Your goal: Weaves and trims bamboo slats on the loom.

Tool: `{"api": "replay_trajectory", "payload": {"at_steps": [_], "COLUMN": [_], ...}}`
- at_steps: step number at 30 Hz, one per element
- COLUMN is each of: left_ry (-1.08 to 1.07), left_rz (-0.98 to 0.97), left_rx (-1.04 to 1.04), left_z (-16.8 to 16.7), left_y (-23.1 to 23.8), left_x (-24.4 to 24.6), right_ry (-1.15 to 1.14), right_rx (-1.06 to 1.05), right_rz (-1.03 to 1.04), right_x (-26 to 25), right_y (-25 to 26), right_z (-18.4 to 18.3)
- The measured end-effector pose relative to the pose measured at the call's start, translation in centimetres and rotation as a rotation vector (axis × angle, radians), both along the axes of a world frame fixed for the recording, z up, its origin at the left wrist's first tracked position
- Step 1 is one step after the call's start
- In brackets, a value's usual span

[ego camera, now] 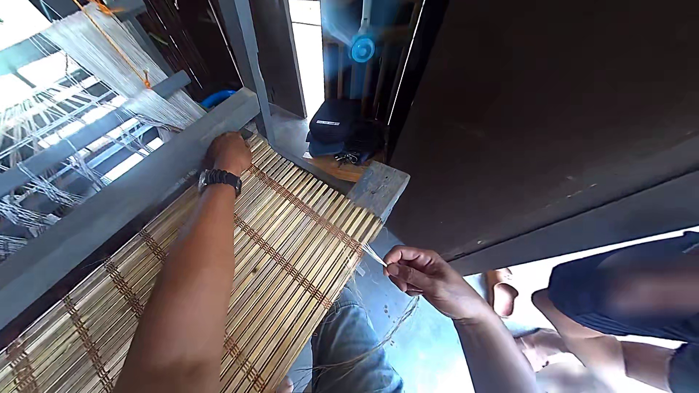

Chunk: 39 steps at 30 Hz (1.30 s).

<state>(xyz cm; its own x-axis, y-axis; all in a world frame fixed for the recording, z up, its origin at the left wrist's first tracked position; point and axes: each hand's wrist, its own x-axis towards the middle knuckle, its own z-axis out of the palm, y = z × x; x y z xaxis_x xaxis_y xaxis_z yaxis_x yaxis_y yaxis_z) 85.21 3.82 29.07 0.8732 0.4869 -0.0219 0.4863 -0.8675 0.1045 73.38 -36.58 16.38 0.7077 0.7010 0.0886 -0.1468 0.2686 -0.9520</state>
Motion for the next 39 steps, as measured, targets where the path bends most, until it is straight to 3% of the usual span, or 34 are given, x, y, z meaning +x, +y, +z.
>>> {"api": "replay_trajectory", "payload": {"at_steps": [6, 16, 25, 39], "left_ry": [-0.135, -0.131, 0.295, 0.526], "left_rz": [0.154, 0.02, -0.03, -0.012], "left_rx": [0.043, 0.043, 0.114, 0.194], "left_z": [-0.8, -0.3, 2.0, 3.1], "left_y": [-1.1, 1.0, 0.1, -2.3], "left_x": [-0.4, 0.8, 1.0, 1.8], "right_ry": [-0.055, -0.073, 0.044, 0.131], "right_rx": [0.052, 0.071, 0.071, 0.033], "right_rz": [0.019, -0.039, -0.125, -0.062], "right_x": [0.7, 0.7, 0.9, 0.4], "right_y": [1.2, 1.1, -1.7, -0.8], "right_z": [1.6, 1.8, 0.2, -0.2]}}
